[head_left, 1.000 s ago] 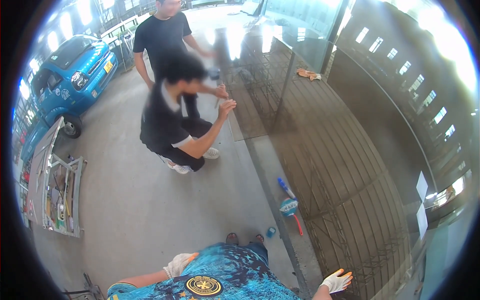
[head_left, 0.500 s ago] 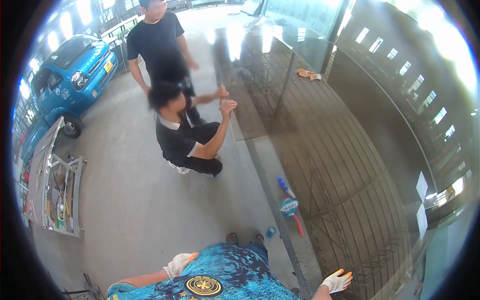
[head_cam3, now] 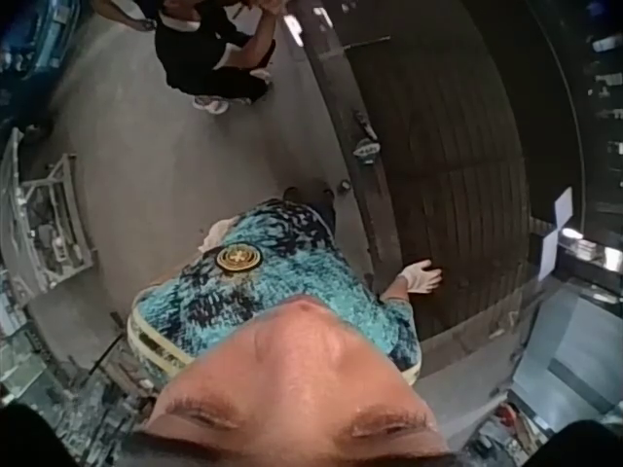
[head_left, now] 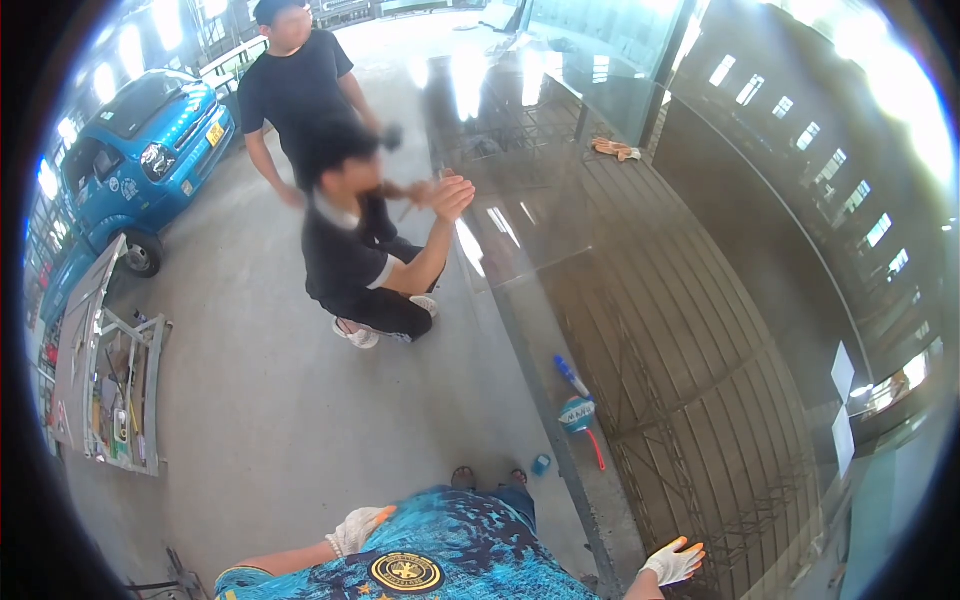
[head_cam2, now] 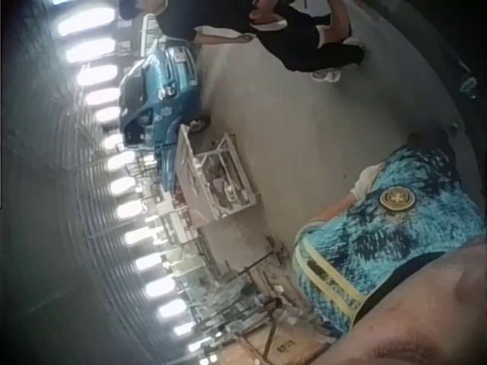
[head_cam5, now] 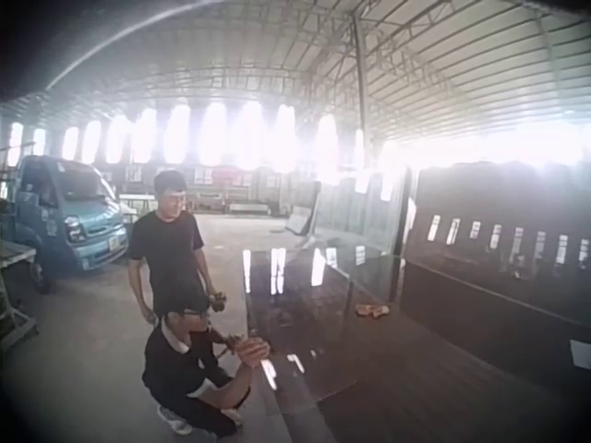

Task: Measuring large sheets of glass using a tape measure in a manufacturing setting.

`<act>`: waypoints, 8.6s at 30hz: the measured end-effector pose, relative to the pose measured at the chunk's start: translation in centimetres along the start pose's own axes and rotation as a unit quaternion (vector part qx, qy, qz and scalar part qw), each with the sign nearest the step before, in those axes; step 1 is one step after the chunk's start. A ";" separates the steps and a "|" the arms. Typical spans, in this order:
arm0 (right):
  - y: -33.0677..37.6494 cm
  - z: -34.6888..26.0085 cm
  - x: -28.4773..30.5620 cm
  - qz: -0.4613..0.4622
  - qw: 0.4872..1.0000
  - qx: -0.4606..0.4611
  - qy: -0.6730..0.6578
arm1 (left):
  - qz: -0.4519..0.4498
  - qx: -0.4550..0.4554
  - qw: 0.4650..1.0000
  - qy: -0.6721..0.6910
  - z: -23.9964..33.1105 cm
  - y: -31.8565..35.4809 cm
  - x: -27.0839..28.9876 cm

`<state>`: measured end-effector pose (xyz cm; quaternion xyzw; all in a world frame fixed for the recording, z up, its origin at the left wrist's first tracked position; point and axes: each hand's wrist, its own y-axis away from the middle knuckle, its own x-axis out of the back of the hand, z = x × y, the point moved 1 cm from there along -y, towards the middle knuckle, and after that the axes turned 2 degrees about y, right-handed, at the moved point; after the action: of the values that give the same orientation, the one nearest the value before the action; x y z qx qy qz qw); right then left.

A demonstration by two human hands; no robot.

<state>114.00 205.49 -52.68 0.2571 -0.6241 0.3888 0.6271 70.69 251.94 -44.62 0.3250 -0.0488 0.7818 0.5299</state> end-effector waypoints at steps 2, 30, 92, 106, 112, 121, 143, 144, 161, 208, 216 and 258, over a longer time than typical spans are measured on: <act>0.1 -0.1 0.0 0.004 1.000 0.000 -0.005 | 0.011 -0.009 1.000 -0.010 -1.1 0.4 -0.5; 1.4 -1.0 3.8 -0.029 0.999 -0.002 -0.020 | -0.064 -0.101 0.890 0.440 41.7 -19.2 14.6; 68.0 10.4 29.9 -0.628 -0.031 0.760 -0.165 | 0.771 0.450 0.449 0.029 5.5 56.6 -18.5; 97.8 33.8 15.8 -0.069 -0.188 0.979 -0.044 | 0.496 0.536 -0.520 0.444 8.9 40.9 -66.6; 103.0 51.3 11.6 -0.052 -0.263 0.961 0.064 | 0.464 0.446 -0.548 0.534 5.1 38.6 -57.9; 99.3 82.3 7.1 -0.027 -0.383 0.917 0.107 | 0.585 0.576 -0.270 0.503 -0.9 51.0 -71.5; 98.3 165.4 -21.9 0.150 -0.515 0.823 0.189 | 0.488 0.100 -0.650 0.574 1.9 103.7 -79.8; 96.4 168.5 -23.3 0.166 -0.540 0.805 0.183 | 0.465 0.089 -0.659 0.585 1.3 104.9 -78.9; 100.8 194.1 -44.0 0.062 -0.386 0.848 0.359 | 0.408 0.158 -0.584 0.683 -3.4 118.9 -80.3; 77.9 154.6 -24.3 0.493 -0.824 0.123 0.253 | 0.432 0.065 -0.832 0.342 -1.5 104.1 -52.8; 62.1 130.7 -19.1 0.323 -0.783 0.234 0.477 | 0.216 0.012 -0.972 0.091 1.0 87.4 -43.9; 37.1 27.1 -9.6 0.508 -0.795 -0.326 0.056 | -0.095 -0.335 -0.936 0.047 -25.0 25.5 -3.3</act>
<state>68.98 203.00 -65.73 0.7479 -0.2738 0.1799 0.5774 38.05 248.75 -59.24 0.5136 0.1601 0.7836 0.3108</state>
